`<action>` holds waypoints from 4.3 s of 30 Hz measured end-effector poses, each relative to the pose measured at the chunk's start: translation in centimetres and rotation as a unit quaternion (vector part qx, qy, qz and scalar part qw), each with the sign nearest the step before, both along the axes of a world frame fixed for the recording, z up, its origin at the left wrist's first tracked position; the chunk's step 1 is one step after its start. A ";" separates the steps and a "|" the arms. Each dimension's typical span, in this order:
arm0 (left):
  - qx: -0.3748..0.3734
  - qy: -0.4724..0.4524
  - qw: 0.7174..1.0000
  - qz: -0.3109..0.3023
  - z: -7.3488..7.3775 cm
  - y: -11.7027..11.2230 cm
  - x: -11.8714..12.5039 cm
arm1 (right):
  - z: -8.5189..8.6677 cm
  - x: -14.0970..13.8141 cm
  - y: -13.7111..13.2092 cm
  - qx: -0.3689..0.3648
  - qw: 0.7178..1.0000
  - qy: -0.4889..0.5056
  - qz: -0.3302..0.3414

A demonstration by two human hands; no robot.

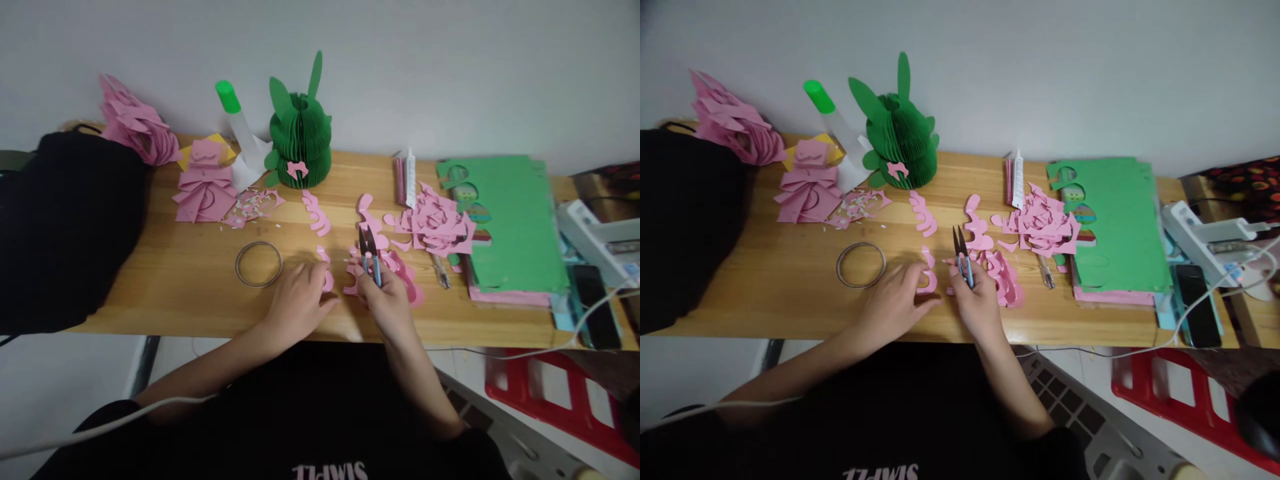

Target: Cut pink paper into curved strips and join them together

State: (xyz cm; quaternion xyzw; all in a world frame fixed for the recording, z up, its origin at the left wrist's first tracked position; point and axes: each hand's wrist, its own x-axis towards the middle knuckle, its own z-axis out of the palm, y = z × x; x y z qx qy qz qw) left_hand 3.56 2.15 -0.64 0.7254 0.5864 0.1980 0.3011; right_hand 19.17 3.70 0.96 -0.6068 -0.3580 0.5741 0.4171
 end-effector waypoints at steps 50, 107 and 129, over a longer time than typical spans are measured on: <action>0.281 -0.058 0.942 0.176 -0.7 -0.7 -3.3 | -2.1 -4.3 1.1 0.049 0.998 -0.038 0.007; 0.347 0.155 0.911 -0.159 -1.6 0.3 -4.1 | -2.5 -3.3 0.8 0.068 0.951 -0.290 0.087; 0.266 0.066 0.952 -0.137 -2.4 0.6 -4.5 | -2.6 -4.6 2.1 -0.034 0.998 -0.047 0.037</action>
